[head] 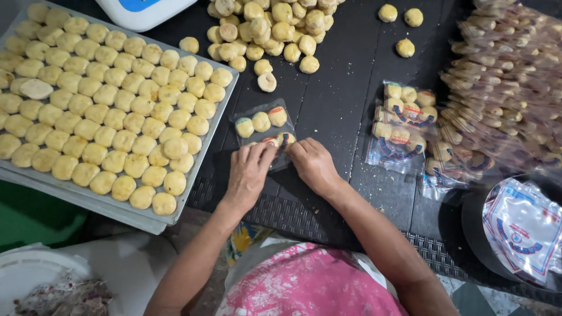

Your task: The person repeatedly picks small round cookies from a pile and places them into clear plastic bags, then sets the filled bags aside. The person also retrieves empty bags from a bowl and arranges the filled bags in a stack on the table.

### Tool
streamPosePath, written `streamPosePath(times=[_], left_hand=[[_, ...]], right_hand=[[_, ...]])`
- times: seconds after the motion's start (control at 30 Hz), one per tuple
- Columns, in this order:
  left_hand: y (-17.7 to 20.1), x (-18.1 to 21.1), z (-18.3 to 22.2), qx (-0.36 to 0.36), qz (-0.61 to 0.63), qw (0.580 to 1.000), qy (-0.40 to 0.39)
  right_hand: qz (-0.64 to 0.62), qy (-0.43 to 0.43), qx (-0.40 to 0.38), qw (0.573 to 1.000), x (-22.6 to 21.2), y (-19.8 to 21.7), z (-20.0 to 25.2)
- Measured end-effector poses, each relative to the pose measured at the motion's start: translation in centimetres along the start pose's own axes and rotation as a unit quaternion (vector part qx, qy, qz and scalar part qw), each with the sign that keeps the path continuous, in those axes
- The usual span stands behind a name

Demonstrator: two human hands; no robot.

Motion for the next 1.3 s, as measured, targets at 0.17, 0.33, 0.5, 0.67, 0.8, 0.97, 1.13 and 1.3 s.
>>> streamPosePath(times=[0.17,0.33,0.5,0.67,0.8,0.97,1.13,1.3], left_hand=[[0.9,-0.6,0.4,0.009,-0.019,1.000,0.010],[1.4,0.0,0.7,-0.035,-0.034,0.998,0.029],[-1.7,-2.3,1.7,-0.072,0.118,0.989,0.050],[-3.1,-4.7,2.2,-0.166,0.214,0.962,0.032],[4.1,-0.7,-2.4,-0.284,0.413,0.840,0.210],[5.1,0.7,-4.4,-0.228,0.567,0.740,0.279],[3.3,2.6,-6.8,-0.259,0.564,0.743,0.251],[-0.3,5.2,-7.9,-0.309,0.518,0.771,0.206]], right_hand=[[-0.002,-0.015,-0.033,0.999,-0.6,0.5,-0.2],[0.064,-0.011,-0.052,0.997,-1.0,-0.4,0.4],[0.133,0.050,0.004,0.990,-4.8,3.8,-2.4],[0.110,0.080,0.032,0.990,-5.7,2.9,-1.4],[-0.002,0.070,-0.019,0.997,-4.1,5.7,-0.9],[-0.030,0.085,-0.064,0.994,0.5,15.4,-4.4],[0.169,0.014,-0.103,0.980,9.8,20.4,-6.3],[0.248,-0.039,-0.069,0.965,18.9,19.2,-4.9]])
Point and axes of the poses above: each hand's wrist, its own z-axis away from the middle knuckle, its own y-axis out of the back of the hand, x = y × z, the point moved 2 cm from there along -z, towards the middle knuckle, and after that the axes turned 10 degrees about z, right-handed, at the moved point
